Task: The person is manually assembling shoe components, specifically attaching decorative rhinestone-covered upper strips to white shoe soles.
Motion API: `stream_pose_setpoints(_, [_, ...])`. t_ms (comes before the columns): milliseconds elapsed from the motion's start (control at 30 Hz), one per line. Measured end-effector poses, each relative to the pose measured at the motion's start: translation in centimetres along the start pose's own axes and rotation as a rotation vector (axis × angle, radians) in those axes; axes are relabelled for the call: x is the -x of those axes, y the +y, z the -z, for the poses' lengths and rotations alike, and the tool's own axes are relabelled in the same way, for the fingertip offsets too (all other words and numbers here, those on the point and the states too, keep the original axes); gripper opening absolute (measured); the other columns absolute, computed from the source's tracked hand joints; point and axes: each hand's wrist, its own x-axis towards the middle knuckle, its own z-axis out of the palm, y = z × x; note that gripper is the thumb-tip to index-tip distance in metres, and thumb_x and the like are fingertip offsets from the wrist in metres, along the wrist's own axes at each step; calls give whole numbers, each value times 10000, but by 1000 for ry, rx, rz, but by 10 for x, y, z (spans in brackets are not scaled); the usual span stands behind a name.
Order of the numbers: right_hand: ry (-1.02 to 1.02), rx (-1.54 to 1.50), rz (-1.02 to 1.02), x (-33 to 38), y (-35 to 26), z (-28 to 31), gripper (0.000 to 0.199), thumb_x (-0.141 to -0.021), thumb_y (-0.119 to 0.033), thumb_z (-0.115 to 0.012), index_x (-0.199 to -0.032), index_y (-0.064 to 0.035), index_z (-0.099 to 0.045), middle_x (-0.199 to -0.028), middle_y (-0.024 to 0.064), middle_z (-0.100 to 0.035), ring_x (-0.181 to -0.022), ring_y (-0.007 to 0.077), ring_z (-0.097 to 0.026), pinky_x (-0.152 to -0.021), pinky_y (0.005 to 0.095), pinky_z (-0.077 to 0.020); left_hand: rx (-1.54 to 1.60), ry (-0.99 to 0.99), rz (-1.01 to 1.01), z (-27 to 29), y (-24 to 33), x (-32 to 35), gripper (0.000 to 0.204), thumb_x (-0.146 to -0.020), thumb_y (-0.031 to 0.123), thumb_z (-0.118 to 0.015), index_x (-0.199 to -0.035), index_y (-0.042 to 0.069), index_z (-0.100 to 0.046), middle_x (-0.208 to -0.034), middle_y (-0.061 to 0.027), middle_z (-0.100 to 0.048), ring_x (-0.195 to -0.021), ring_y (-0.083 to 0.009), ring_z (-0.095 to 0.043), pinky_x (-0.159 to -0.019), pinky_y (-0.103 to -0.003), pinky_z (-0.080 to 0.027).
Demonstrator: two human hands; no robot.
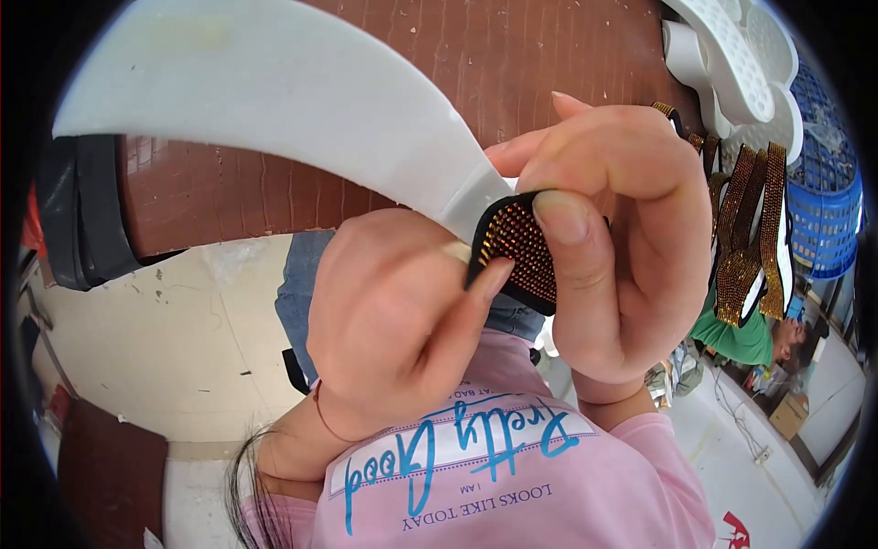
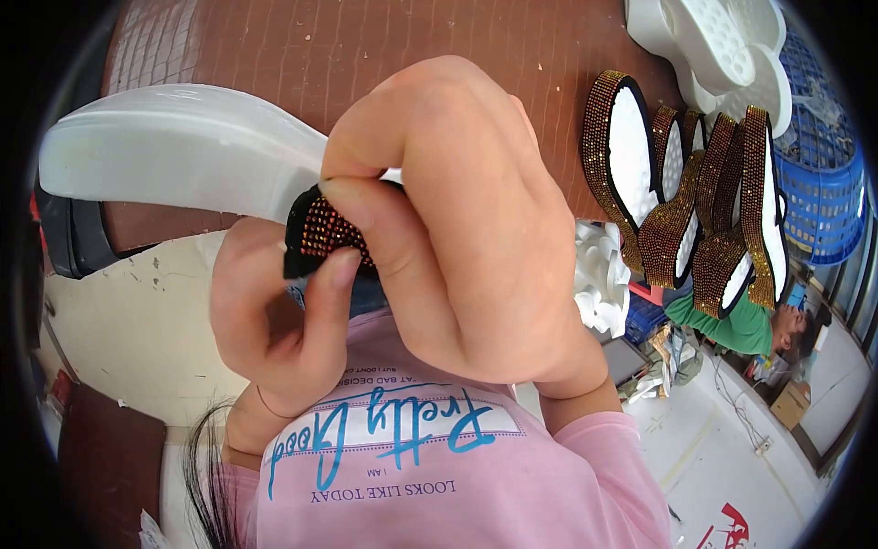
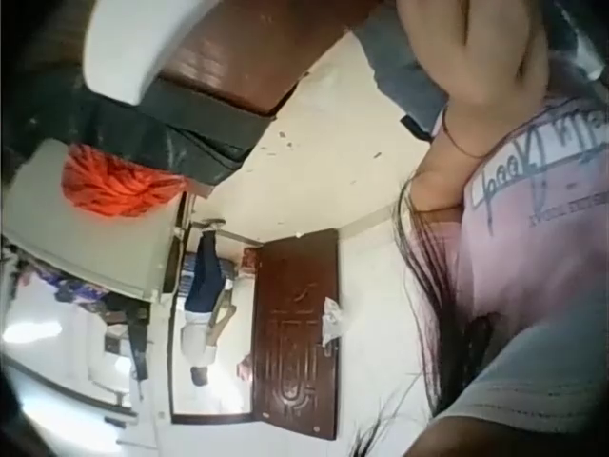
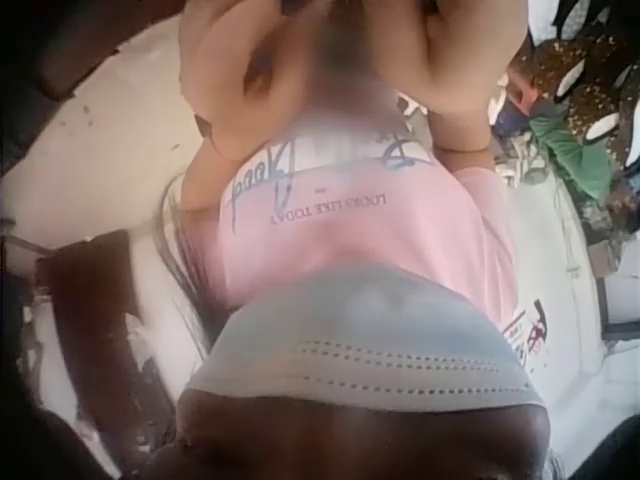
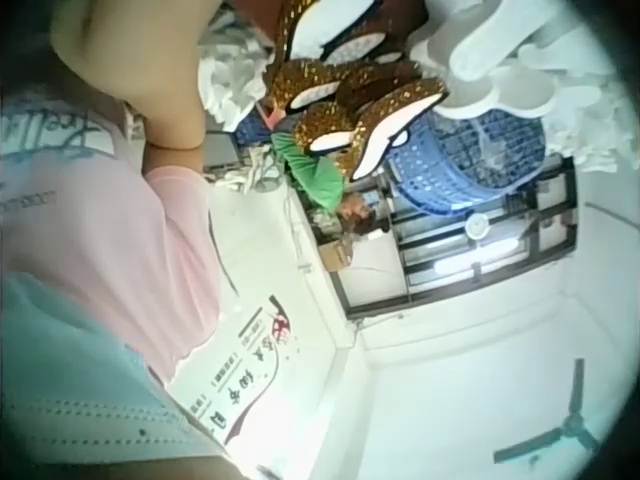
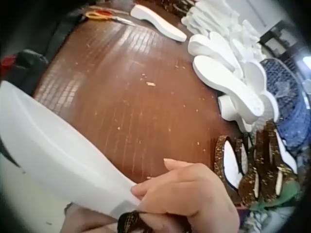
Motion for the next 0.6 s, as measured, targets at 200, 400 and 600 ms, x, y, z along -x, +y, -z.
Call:
stream_pose_setpoints(200, [25, -124, -77, 2, 2, 2, 73, -842, -52, -526, -907, -19, -526, -850, 85, -582, -762, 223, -637, -958, 401, -411, 224, 61, 299, -1, 4, 3, 259, -739, -59, -692, -926, 20, -531, -869, -85, -581, -727, -170, -535, -665, -253, -449])
stream_pose_setpoints(400, [-25, -168, -202, -5, -7, 0, 138, -832, -41, -520, -958, 6, -548, -906, 108, -580, -802, 220, -627, -967, 375, -412, 218, 67, 274, 0, 0, 5, 284, -744, -71, -677, -952, 20, -506, -868, -88, -572, -726, -160, -525, -669, -239, -440])
stream_pose_setpoints(600, [-46, -248, -307, -9, -23, 0, 191, -810, -2, -517, -992, 32, -566, -926, 122, -574, -834, 215, -618, -963, 346, -416, 257, 97, 293, 14, 3, 5, 278, -764, -61, -667, -964, 18, -490, -865, -84, -568, -718, -150, -515, -679, -227, -432])
